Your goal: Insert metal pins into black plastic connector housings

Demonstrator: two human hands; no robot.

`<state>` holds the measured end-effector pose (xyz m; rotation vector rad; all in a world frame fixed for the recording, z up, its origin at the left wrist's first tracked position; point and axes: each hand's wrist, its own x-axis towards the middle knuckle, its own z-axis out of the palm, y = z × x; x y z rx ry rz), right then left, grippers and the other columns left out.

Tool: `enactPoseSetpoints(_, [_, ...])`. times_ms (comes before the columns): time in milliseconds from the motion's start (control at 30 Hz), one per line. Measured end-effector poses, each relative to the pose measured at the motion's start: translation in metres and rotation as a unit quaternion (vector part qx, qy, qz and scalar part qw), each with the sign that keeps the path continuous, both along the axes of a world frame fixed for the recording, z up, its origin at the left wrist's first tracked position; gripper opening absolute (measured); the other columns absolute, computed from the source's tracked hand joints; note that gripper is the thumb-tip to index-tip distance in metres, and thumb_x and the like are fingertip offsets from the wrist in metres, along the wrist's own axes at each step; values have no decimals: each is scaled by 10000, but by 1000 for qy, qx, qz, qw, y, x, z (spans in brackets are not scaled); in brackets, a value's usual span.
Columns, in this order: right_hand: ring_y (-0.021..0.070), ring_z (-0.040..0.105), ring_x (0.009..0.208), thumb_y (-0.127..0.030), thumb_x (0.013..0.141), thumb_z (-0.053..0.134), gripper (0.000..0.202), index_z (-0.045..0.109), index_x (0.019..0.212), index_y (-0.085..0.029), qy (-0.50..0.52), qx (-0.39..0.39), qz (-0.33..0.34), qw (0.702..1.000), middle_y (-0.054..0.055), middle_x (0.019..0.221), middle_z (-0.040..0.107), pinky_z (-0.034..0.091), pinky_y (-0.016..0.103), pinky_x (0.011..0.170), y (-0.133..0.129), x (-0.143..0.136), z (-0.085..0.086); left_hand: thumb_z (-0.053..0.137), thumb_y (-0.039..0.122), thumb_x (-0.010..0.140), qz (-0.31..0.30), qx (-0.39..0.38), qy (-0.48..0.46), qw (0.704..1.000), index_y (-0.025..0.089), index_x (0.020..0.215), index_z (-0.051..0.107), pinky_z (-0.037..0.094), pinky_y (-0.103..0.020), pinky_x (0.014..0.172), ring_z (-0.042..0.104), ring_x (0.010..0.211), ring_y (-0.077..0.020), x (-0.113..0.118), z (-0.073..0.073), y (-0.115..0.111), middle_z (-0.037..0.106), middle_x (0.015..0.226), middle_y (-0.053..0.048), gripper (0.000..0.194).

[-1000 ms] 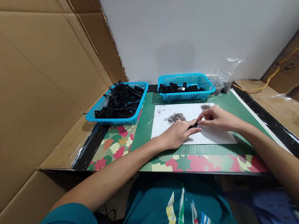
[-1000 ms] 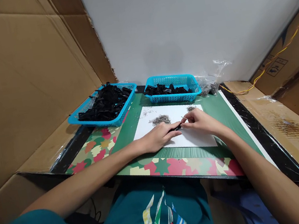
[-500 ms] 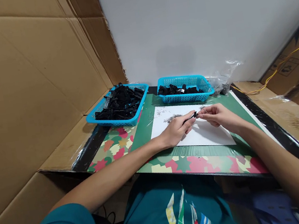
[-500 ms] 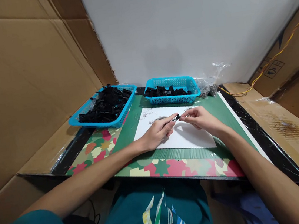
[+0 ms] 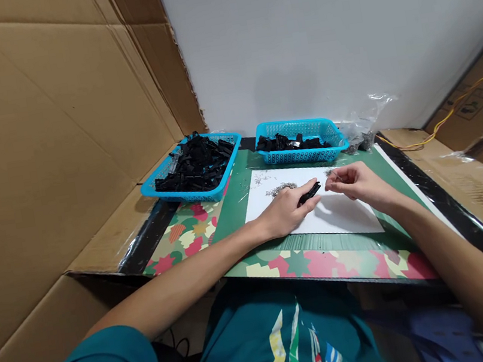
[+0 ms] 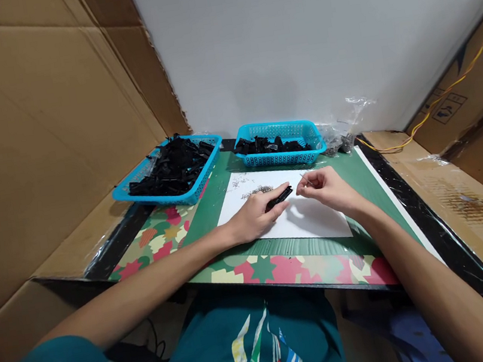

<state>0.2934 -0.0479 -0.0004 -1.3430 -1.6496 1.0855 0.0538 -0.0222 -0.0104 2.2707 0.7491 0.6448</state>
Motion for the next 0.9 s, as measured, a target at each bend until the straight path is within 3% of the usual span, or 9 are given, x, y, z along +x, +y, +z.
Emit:
enactPoseSetpoints(67, [95,347,562,-392,798,729,254,698,730,-149,-59,-4,30,998,-30,606,479,229,268,519,1,3,-1,534,407,1050,5,21,15,1000,115,1531,565,529,-372,1001,712,1142,-270,1,0,0,729,1346,-164,563])
enactPoseSetpoints(200, [100,343,563,-349,771,697,218,665,674,-157,-120,-15,47,992,-40,577,447,241,267,524,1,5,-2,545,326,1031,6,71,55,996,149,1458,653,542,-378,887,729,841,-240,3,-2,-1,809,989,-103,475])
enactPoseSetpoints(300, [106,376,555,-331,749,687,186,669,676,-160,-131,-31,54,989,-29,575,494,264,268,520,0,5,-1,550,338,1030,14,105,83,991,166,1412,696,533,-386,859,700,792,-243,4,-6,-1,779,833,-79,444])
enactPoseSetpoints(433, [122,441,558,-315,733,677,169,707,686,-156,-164,-47,82,982,2,595,583,295,275,523,0,2,1,548,340,1035,4,108,97,989,178,1439,669,523,-361,803,672,759,-229,4,-9,-1,753,808,-69,452])
enactPoseSetpoints(567, [141,488,574,-343,714,681,204,728,698,-145,-175,-61,59,981,38,635,651,320,281,522,1,0,-1,537,332,1040,-17,108,99,989,189,1391,690,492,-328,755,648,736,-218,4,-5,-3,730,786,-59,408])
enactPoseSetpoints(733, [138,490,576,-364,703,696,239,744,720,-131,-163,-63,41,984,51,650,670,328,279,520,2,-2,-5,498,381,1066,-36,107,105,988,188,1278,726,449,-302,716,636,727,-216,4,-4,-3,715,773,-59,366])
enactPoseSetpoints(900, [143,499,581,-345,694,688,226,748,684,-128,-160,-58,29,985,63,638,673,333,278,511,2,-4,-6,500,467,1072,-43,102,109,988,195,1312,711,435,-309,720,646,742,-228,5,-8,-1,749,837,-75,419])
